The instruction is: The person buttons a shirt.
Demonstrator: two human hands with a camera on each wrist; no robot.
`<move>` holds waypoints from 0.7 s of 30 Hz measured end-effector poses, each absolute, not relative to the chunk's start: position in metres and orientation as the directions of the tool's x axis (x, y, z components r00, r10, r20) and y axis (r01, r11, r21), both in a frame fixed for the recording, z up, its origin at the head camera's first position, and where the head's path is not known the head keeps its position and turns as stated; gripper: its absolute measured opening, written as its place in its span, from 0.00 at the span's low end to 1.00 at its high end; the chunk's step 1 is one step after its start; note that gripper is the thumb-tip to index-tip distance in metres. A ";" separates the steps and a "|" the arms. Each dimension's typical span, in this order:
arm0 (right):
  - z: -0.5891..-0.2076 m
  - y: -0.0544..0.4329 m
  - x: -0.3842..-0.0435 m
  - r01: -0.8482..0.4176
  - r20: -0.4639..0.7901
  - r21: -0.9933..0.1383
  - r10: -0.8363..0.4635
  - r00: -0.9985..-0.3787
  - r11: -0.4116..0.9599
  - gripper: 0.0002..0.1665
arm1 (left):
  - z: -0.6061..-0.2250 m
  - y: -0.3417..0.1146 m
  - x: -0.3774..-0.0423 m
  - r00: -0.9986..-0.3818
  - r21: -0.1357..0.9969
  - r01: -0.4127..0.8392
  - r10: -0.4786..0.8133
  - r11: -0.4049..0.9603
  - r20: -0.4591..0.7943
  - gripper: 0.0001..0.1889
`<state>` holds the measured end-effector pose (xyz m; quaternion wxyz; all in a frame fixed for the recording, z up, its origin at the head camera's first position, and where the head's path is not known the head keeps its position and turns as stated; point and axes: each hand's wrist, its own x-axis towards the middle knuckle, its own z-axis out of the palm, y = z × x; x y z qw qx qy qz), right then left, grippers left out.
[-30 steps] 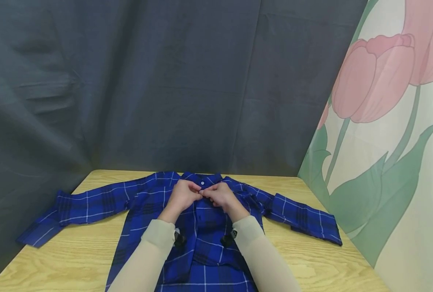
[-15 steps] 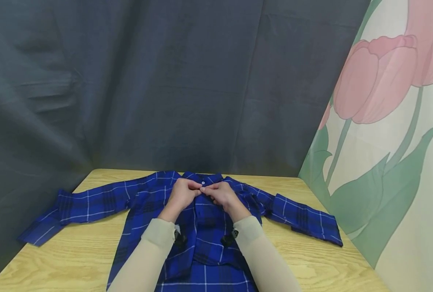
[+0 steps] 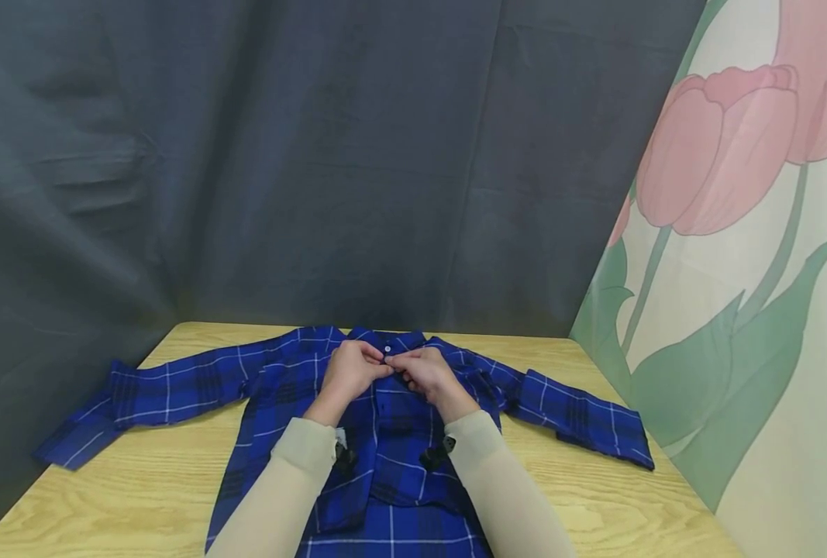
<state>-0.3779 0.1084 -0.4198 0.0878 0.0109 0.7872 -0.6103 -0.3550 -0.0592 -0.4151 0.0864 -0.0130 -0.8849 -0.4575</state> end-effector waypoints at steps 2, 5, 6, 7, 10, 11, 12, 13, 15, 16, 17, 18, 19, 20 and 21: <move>-0.419 0.108 -0.378 0.124 -0.149 -0.959 -0.081 -0.986 0.257 0.12 | -0.415 -0.058 -0.355 -0.983 0.782 0.100 -0.058 0.615 0.172 0.11; -0.418 0.109 -0.377 0.134 -0.155 -0.955 -0.061 -0.986 0.266 0.13 | -0.416 -0.055 -0.355 -0.979 0.754 0.112 -0.056 0.647 0.194 0.11; -0.418 0.109 -0.377 0.137 -0.157 -0.953 -0.053 -0.986 0.271 0.13 | -0.416 -0.054 -0.355 -0.978 0.748 0.118 -0.054 0.653 0.201 0.11; -0.417 0.109 -0.376 0.139 -0.158 -0.951 -0.049 -0.986 0.277 0.13 | -0.416 -0.053 -0.356 -0.977 0.744 0.125 -0.051 0.656 0.208 0.11; -0.416 0.111 -0.375 0.142 -0.162 -0.944 -0.043 -0.986 0.299 0.14 | -0.417 -0.051 -0.355 -0.974 0.733 0.131 -0.051 0.668 0.221 0.10; -0.415 0.111 -0.375 0.143 -0.165 -0.942 -0.047 -0.985 0.303 0.14 | -0.417 -0.050 -0.355 -0.974 0.727 0.128 -0.053 0.674 0.221 0.10; -0.416 0.111 -0.375 0.144 -0.168 -0.940 -0.053 -0.984 0.308 0.14 | -0.417 -0.049 -0.355 -0.974 0.718 0.129 -0.050 0.684 0.223 0.10; -0.416 0.111 -0.375 0.146 -0.172 -0.939 -0.059 -0.983 0.311 0.14 | -0.418 -0.049 -0.355 -0.973 0.710 0.130 -0.048 0.692 0.224 0.10; -0.416 0.111 -0.375 0.148 -0.179 -0.937 -0.069 -0.981 0.317 0.14 | -0.418 -0.049 -0.354 -0.974 0.696 0.131 -0.040 0.706 0.224 0.10; -0.417 0.112 -0.375 0.151 -0.183 -0.937 -0.074 -0.980 0.315 0.14 | -0.418 -0.049 -0.354 -0.974 0.690 0.134 -0.035 0.711 0.225 0.10; -0.417 0.112 -0.375 0.151 -0.185 -0.937 -0.080 -0.980 0.314 0.14 | -0.418 -0.050 -0.354 -0.974 0.689 0.135 -0.031 0.712 0.223 0.10; -0.418 0.112 -0.375 0.148 -0.183 -0.938 -0.085 -0.980 0.314 0.14 | -0.418 -0.050 -0.354 -0.974 0.687 0.138 -0.027 0.713 0.224 0.10; -0.418 0.112 -0.375 0.142 -0.179 -0.938 -0.088 -0.980 0.316 0.14 | -0.417 -0.051 -0.354 -0.974 0.687 0.141 -0.024 0.713 0.225 0.10; -0.417 0.112 -0.375 0.137 -0.174 -0.938 -0.094 -0.980 0.318 0.14 | -0.417 -0.052 -0.354 -0.973 0.681 0.149 -0.017 0.717 0.231 0.10; -0.417 0.112 -0.375 0.131 -0.171 -0.937 -0.099 -0.980 0.323 0.14 | -0.417 -0.052 -0.355 -0.971 0.674 0.158 -0.010 0.722 0.238 0.09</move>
